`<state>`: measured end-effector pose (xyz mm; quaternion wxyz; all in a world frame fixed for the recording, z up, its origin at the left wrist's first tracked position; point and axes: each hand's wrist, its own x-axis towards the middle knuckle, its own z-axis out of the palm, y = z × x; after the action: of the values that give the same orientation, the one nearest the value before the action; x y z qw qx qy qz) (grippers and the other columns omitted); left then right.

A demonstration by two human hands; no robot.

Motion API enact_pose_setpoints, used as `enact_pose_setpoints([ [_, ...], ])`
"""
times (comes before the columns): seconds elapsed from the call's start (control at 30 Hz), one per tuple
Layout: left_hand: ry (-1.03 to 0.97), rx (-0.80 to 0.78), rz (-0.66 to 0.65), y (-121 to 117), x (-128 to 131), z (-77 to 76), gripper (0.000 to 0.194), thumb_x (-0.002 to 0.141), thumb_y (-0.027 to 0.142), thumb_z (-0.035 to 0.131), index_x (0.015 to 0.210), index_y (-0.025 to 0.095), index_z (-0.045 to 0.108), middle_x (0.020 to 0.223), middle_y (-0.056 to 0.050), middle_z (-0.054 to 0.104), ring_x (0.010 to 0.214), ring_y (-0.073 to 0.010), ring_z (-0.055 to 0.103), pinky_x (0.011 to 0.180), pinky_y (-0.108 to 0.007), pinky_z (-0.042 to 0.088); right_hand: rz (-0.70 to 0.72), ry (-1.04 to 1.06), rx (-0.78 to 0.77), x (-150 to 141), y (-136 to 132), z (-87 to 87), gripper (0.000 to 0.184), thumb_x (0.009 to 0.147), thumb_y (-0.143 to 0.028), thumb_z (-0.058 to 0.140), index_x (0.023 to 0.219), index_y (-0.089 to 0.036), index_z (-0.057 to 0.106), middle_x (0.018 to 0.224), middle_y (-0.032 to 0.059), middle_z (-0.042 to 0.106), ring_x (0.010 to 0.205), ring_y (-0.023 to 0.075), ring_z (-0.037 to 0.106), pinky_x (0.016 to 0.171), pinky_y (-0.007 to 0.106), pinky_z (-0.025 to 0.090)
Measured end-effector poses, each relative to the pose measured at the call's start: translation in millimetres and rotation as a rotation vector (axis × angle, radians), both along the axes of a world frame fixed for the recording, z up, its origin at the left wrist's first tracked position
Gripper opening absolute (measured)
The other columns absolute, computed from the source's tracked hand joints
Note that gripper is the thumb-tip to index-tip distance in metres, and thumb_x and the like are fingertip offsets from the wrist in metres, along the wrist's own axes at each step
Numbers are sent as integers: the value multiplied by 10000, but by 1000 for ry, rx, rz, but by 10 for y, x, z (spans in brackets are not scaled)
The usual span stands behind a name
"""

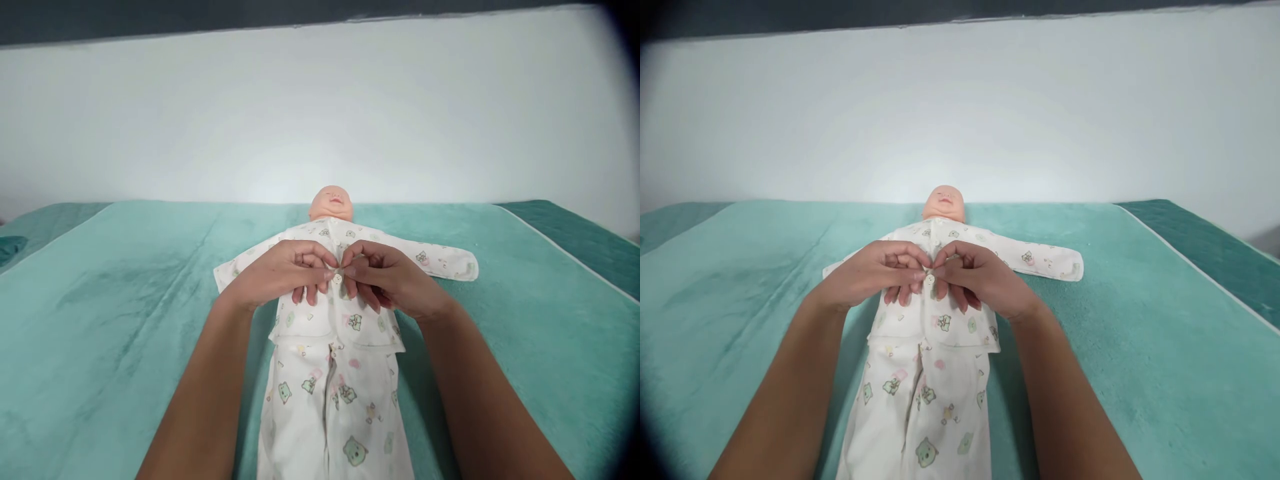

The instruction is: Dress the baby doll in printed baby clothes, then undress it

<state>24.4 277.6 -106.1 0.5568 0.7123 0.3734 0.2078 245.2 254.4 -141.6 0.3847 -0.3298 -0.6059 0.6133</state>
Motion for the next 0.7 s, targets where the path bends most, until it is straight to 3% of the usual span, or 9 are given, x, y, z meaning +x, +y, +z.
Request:
enact_pose_setpoints([
  [0.13, -102, 50, 37, 17, 3, -37, 250, 904, 373, 609, 775, 163, 649, 702, -26, 675, 555, -115, 627, 475, -216, 469, -72, 168, -8, 26, 21, -27, 97, 917, -298, 622, 887, -210, 595, 660, -34, 636, 405, 55, 474, 339, 168, 275],
  [0.27, -245, 176, 247, 32, 65, -85, 197, 916, 357, 584, 889, 172, 646, 921, -53, 726, 599, -111, 641, 535, -241, 519, -295, 297, 52, 3, 52, -49, 74, 904, -269, 630, 861, -217, 598, 733, -31, 629, 546, 74, 548, 452, 184, 388],
  [0.37, -198, 229, 294, 36, 92, -96, 174, 918, 341, 573, 958, 187, 644, 991, -50, 733, 536, -82, 588, 511, -234, 491, -429, 192, 115, -44, 70, -72, 65, 887, -259, 636, 845, -217, 611, 785, -9, 655, 622, 95, 575, 504, 205, 415],
  [0.47, -85, 256, 250, 27, 70, -73, 176, 925, 343, 564, 952, 203, 667, 1006, -40, 734, 496, -58, 532, 475, -221, 426, -468, 73, 132, -90, 86, -98, 52, 879, -256, 628, 841, -222, 616, 785, -3, 667, 594, 92, 547, 476, 209, 374],
  [0.53, -48, 239, 213, 16, 40, -51, 192, 933, 366, 557, 985, 222, 672, 887, -29, 734, 565, -93, 592, 484, -220, 409, -483, 48, 136, -111, 95, -109, 47, 874, -254, 624, 837, -225, 618, 782, -5, 665, 580, 87, 528, 465, 207, 357],
  [0.6, -55, 199, 181, 5, 13, -33, 221, 944, 395, 541, 1056, 242, 656, 646, -11, 669, 794, -180, 688, 517, -217, 421, -490, 57, 141, -122, 102, -114, 41, 868, -251, 625, 836, -226, 617, 778, -9, 662, 576, 84, 519, 460, 204, 351],
  [0.7, -68, 159, 135, -13, 6, -20, 255, 952, 411, 526, 1124, 254, 631, 447, 6, 523, 1109, -245, 653, 554, -215, 434, -485, 74, 145, -124, 105, -118, 41, 863, -252, 628, 837, -223, 614, 768, -10, 658, 580, 85, 520, 462, 200, 353],
])
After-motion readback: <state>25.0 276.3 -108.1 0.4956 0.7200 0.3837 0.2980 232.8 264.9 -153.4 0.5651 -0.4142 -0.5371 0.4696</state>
